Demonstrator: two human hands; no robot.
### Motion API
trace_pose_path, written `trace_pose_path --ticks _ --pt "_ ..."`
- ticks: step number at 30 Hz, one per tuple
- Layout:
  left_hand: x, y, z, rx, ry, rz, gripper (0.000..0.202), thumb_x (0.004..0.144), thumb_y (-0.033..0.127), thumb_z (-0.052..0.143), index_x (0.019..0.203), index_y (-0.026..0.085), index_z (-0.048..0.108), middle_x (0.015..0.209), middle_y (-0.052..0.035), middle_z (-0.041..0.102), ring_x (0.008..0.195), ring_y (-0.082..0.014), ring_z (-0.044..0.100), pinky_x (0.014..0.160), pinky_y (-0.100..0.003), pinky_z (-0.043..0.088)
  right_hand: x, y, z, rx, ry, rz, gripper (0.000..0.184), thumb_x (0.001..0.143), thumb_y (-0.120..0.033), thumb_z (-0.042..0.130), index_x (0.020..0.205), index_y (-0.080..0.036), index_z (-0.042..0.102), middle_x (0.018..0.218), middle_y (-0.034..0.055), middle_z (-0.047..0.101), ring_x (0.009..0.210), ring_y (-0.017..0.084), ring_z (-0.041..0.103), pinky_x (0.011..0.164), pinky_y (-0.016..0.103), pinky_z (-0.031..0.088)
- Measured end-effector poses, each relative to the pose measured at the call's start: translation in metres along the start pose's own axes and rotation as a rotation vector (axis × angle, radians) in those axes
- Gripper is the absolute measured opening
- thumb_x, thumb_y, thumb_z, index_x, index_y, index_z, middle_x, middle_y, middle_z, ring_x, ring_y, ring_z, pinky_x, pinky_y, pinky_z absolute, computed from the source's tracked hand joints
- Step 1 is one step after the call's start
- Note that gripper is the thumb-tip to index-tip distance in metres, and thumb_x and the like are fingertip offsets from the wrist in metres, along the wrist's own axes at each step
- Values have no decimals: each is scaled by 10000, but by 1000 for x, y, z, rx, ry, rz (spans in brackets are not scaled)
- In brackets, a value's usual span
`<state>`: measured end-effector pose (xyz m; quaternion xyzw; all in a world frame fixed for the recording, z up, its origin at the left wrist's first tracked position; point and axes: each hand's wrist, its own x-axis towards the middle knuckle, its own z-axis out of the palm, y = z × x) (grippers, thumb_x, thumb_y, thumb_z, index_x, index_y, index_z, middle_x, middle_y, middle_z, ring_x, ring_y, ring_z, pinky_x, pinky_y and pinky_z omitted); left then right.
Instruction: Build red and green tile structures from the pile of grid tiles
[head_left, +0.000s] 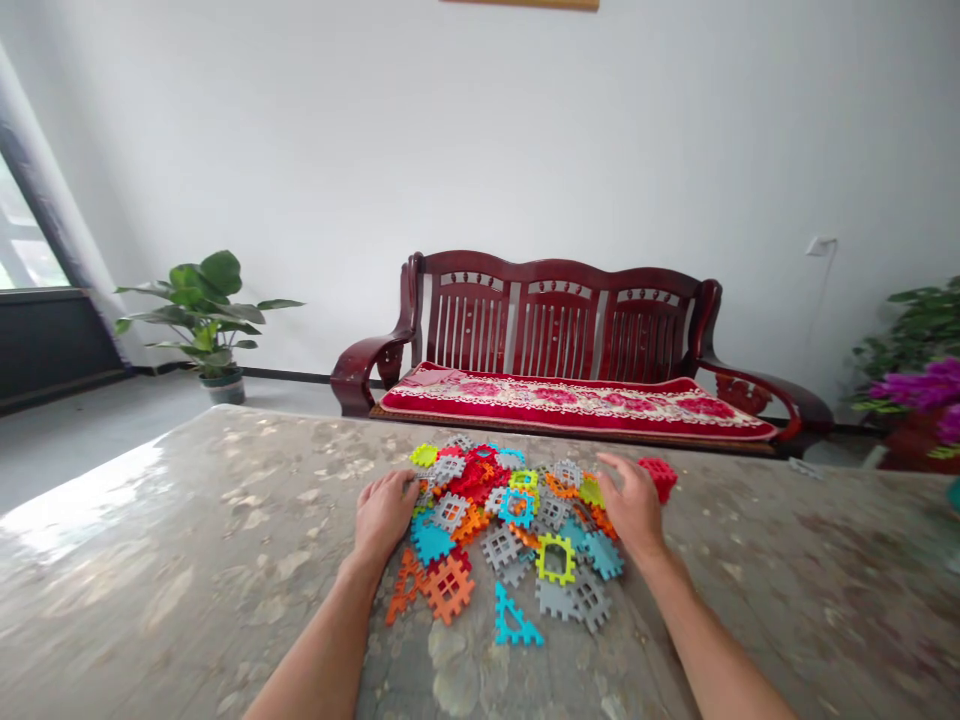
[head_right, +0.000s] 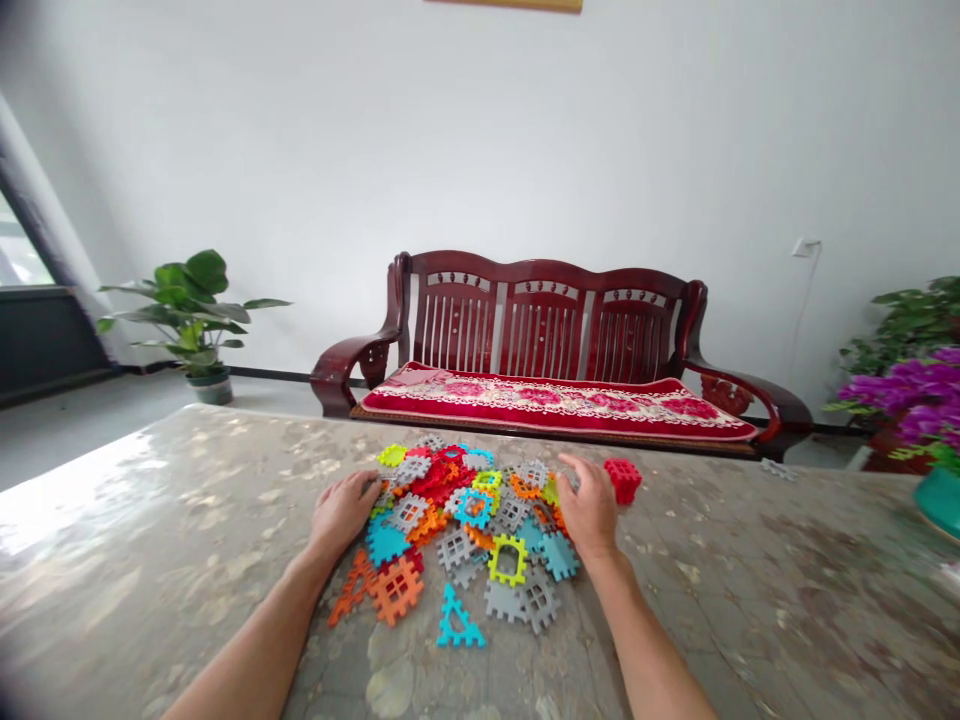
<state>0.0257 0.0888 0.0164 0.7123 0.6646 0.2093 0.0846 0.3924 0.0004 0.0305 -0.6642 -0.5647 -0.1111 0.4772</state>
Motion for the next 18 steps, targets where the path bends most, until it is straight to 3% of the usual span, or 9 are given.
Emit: trace_pose_path --ticks 6,10,13,18 --pt "-2 2 -1 -17 11 -4 344 920 342 384 1072 243 675 1223 -65 696 1183 -236 594 1067 -411 334 -4 -79 26 40 -386 -98 287 823 -226 527 1033 -240 722 1054 47 732 1049 223 607 959 362 441" --pt "-3 3 -1 -29 23 -8 331 914 335 396 1057 239 679 1214 -71 696 1169 -238 598 1068 -419 327 -1 -123 49 -28 -546 -199 327 813 -181 545 1086 -245 712 1128 38 717 1106 214 576 988 336 406" --pt "-3 2 -1 -42 28 0 316 912 336 405 1028 248 684 1194 -60 702 1159 -231 600 1067 -416 323 4 -142 67 -129 -629 -186 321 814 -196 552 1091 -246 708 1124 43 718 1099 214 580 962 319 402" --pt "-4 3 -1 -61 36 8 283 906 329 424 972 260 690 1136 -45 716 1132 -218 604 1048 -397 333 7 -159 91 -289 -703 -109 333 871 -357 519 1146 -240 665 1078 69 724 1071 238 596 905 342 401"
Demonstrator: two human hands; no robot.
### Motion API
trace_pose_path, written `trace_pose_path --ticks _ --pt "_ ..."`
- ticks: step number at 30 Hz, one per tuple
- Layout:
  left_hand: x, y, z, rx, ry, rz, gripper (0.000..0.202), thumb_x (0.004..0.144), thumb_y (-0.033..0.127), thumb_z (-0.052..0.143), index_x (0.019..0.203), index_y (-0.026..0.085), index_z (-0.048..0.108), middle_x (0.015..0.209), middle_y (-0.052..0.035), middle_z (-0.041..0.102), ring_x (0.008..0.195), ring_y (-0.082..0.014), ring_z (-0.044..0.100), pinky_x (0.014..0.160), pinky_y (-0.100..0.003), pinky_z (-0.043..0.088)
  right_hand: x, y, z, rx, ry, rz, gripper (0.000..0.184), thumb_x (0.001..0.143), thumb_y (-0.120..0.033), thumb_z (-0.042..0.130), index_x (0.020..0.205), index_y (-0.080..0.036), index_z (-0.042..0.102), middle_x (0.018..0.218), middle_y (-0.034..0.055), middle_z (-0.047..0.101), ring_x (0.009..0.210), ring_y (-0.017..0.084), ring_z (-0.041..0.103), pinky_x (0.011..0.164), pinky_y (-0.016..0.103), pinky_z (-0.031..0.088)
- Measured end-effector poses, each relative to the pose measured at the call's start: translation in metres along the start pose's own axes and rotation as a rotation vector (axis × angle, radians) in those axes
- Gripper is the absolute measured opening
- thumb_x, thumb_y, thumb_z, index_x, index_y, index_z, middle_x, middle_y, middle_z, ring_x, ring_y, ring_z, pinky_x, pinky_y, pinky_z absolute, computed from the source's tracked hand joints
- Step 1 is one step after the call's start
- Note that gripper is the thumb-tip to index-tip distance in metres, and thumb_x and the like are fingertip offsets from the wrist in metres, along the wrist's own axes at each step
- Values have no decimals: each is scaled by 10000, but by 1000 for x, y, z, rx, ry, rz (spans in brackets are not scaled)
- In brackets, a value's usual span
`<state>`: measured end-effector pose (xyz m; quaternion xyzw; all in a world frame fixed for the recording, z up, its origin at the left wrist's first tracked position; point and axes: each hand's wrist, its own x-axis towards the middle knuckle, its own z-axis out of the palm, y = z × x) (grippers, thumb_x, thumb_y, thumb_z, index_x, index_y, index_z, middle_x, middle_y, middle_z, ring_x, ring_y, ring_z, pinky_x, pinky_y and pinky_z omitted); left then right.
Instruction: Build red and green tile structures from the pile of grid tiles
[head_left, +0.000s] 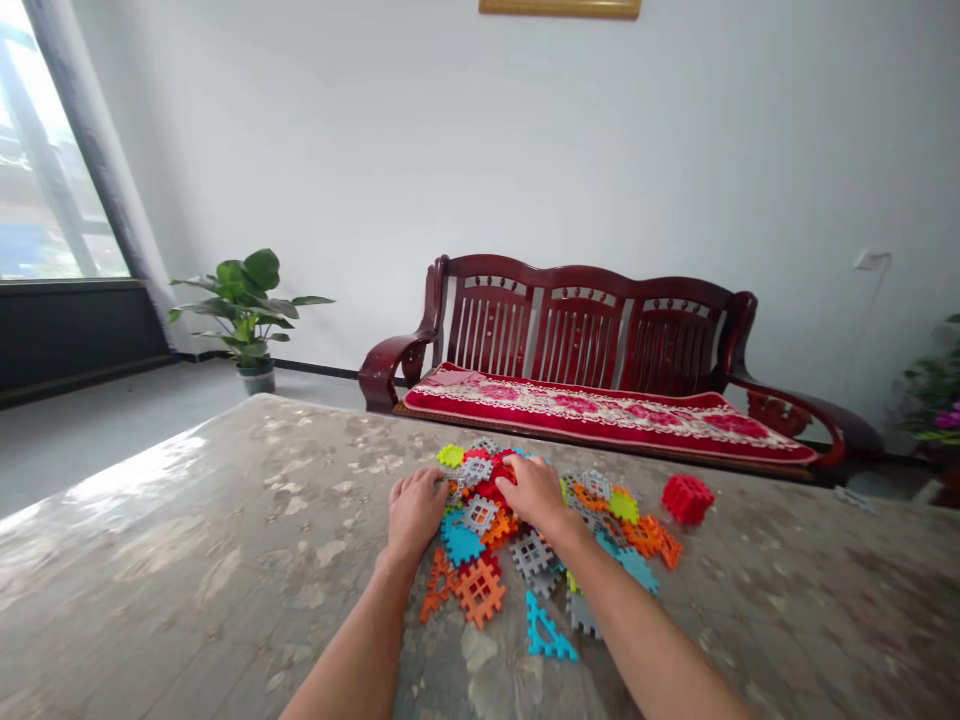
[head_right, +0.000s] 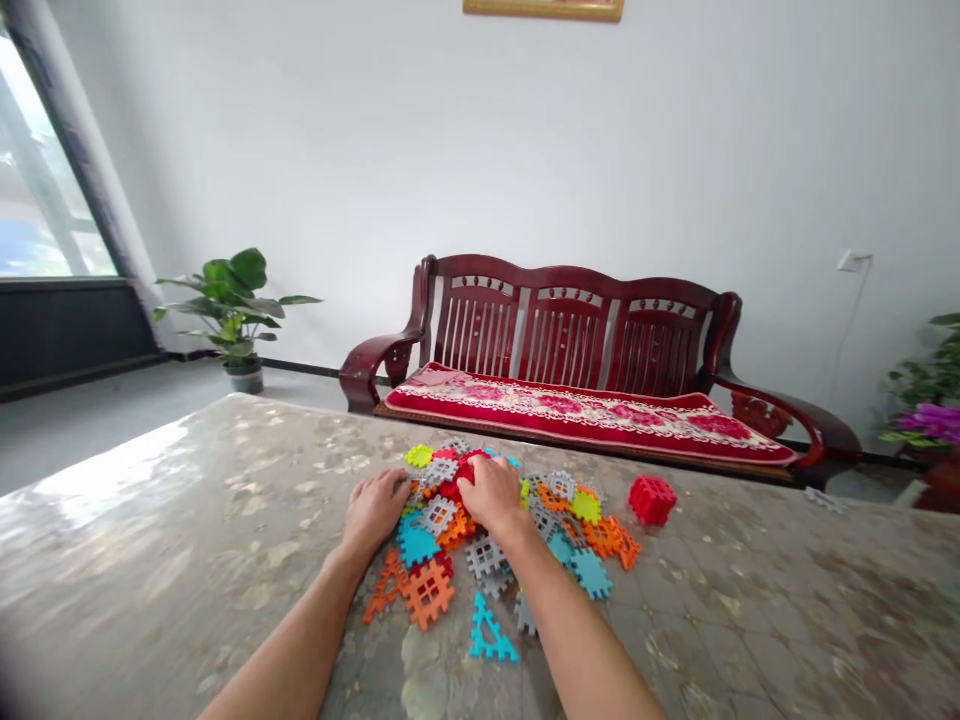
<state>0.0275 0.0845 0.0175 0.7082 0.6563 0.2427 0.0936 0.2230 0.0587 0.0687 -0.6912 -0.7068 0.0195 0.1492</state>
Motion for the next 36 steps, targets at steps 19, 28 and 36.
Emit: trace_pose_path --ticks 19,28,36 --pt "0 0 0 -22 -6 -3 269 908 329 435 972 268 689 1158 -38 708 1158 -214 587 1068 -401 318 -13 18 -10 224 271 61 337 818 -248 560 1116 -311 706 943 27 721 921 213 623 828 326 460" --pt "2 -2 2 24 -11 4 307 917 371 407 1022 275 679 1193 -43 704 1183 -226 582 1070 -399 319 -65 160 -9 530 533 90 287 713 -238 481 891 -224 705 1042 69 728 1029 236 650 978 423 477" --pt "4 -5 2 55 -21 18 352 915 385 380 1068 267 673 1242 -56 685 1190 -242 582 1062 -416 337 -96 216 15 652 618 293 448 655 -194 419 1018 -216 681 1045 68 741 972 217 698 935 415 530"
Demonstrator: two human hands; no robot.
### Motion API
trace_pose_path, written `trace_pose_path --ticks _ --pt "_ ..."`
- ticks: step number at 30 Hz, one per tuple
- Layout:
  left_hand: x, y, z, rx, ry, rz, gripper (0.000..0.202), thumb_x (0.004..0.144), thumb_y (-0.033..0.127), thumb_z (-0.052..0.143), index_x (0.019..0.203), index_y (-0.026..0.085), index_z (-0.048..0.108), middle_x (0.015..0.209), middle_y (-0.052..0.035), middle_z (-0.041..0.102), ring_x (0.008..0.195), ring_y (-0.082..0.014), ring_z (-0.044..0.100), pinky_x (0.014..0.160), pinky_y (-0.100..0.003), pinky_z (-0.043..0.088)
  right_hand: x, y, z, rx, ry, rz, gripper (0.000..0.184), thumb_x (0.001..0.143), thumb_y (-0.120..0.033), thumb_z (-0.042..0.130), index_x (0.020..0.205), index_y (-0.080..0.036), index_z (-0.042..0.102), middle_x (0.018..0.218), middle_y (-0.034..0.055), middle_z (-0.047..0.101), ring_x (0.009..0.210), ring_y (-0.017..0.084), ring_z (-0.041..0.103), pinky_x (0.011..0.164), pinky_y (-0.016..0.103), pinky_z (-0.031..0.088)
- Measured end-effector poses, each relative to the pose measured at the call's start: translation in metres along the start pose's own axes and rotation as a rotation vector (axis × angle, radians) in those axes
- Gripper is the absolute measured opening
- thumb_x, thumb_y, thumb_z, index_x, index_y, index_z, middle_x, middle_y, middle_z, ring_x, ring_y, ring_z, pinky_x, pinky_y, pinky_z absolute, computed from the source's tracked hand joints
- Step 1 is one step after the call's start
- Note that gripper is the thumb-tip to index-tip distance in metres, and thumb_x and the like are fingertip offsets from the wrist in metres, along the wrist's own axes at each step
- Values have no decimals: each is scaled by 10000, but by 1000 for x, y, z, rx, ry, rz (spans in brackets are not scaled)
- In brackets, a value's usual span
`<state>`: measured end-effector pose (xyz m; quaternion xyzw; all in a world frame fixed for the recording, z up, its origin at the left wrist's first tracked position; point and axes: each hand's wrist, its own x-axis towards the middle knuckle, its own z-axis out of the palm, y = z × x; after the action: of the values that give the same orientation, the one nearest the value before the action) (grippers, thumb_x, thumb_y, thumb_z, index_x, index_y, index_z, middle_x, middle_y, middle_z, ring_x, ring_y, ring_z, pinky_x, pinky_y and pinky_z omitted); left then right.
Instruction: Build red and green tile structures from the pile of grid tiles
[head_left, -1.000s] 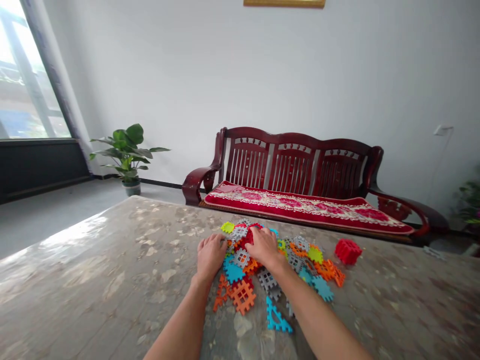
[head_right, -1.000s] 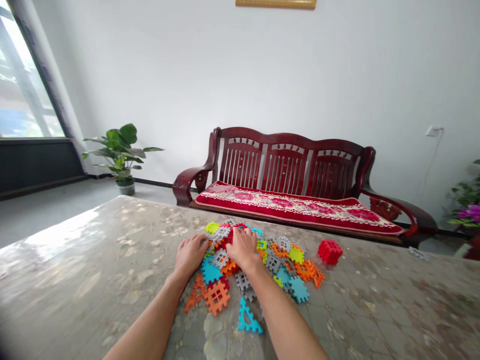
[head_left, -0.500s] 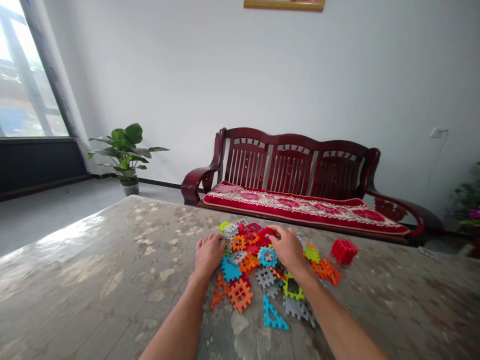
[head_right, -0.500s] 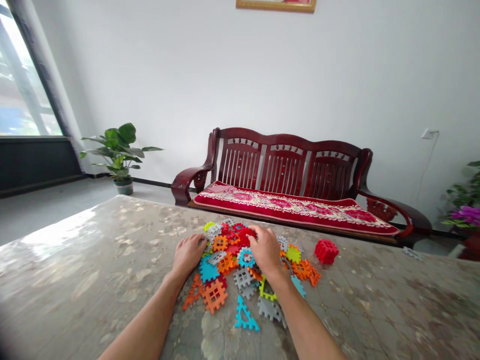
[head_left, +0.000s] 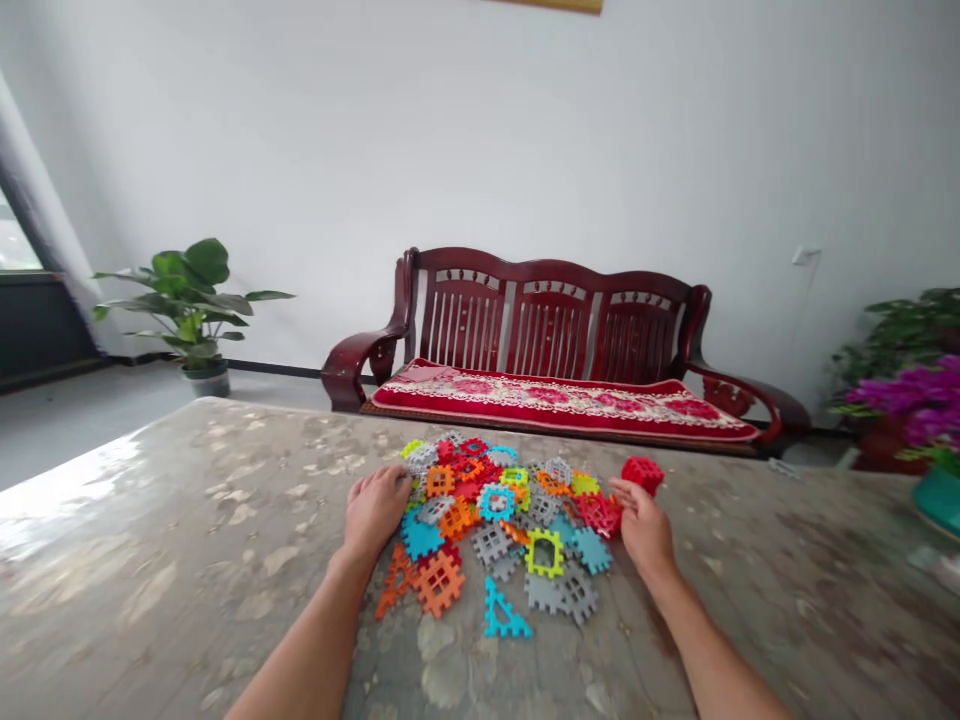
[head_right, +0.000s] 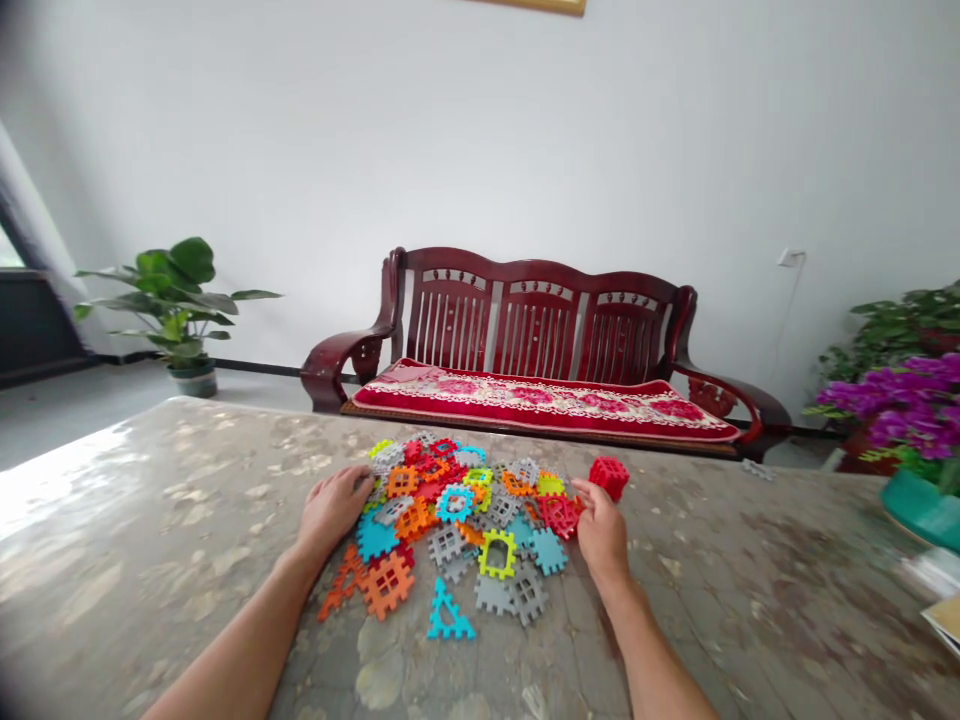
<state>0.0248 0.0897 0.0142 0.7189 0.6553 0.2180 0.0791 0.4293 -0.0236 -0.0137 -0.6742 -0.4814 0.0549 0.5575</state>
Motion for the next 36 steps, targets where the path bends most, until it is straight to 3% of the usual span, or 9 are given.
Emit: trace_pose_path --ticks 3,6,10,13,19,24,31,36 --pt "1 -1 0 14 -4 1 375 917 395 367 1086 267 676 1256 -59 681 1189 -252 586 1055 -422 348 -2 -9 -6 -128 -32 -27 386 748 -260 438 1043 -226 684 1059 71 735 1008 232 673 957 437 505" --pt "1 -1 0 16 -2 1 377 915 399 371 1083 267 681 1257 -54 684 1186 -251 589 1057 -419 350 -5 -20 -11 -281 -118 -155 372 775 -346 530 1086 -222 692 1092 76 719 1073 255 626 1006 461 457" --pt "1 0 -1 16 1 -8 357 909 396 383 1044 280 692 1244 -41 694 1179 -244 595 1055 -408 356 -10 -25 -12 -354 -235 -257 498 715 -296 599 1202 -207 655 1181 86 686 1123 258 593 1030 447 435" --pt "1 0 -2 17 -5 -3 349 912 391 385 1038 280 690 1232 -40 699 1168 -236 600 1049 -399 360 -12 -25 -13 -404 -275 -268 489 725 -269 588 1207 -216 653 1182 78 684 1119 251 592 1040 438 425" --pt "1 0 -1 35 -6 2 363 915 396 376 1063 276 685 1247 -52 691 1164 -245 602 1044 -411 367 -10 -27 -17 -505 -250 -279 462 787 -364 628 1228 -228 645 1136 84 693 1079 259 605 989 429 453" --pt "2 -1 0 41 -1 -18 360 911 405 386 1077 292 685 1249 -39 693 1167 -254 604 1040 -411 370 -7 -24 -19 -453 -136 -299 518 787 -440 656 1262 -235 624 1132 93 692 1076 259 613 986 431 462" --pt "3 -3 2 35 2 -7 377 907 416 371 1060 283 690 1253 -48 689 1172 -268 601 1041 -423 373 3 -15 -34 -257 -49 -159 590 748 -484 675 1270 -216 609 1211 110 679 1089 253 631 1000 431 468" --pt "3 -3 2 30 -8 -14 388 914 416 366 1110 285 673 1285 -52 672 1205 -269 582 1067 -429 351 12 -4 -52 -54 -239 44 544 660 -424 720 1147 -187 683 1072 111 746 789 209 673 796 383 544"
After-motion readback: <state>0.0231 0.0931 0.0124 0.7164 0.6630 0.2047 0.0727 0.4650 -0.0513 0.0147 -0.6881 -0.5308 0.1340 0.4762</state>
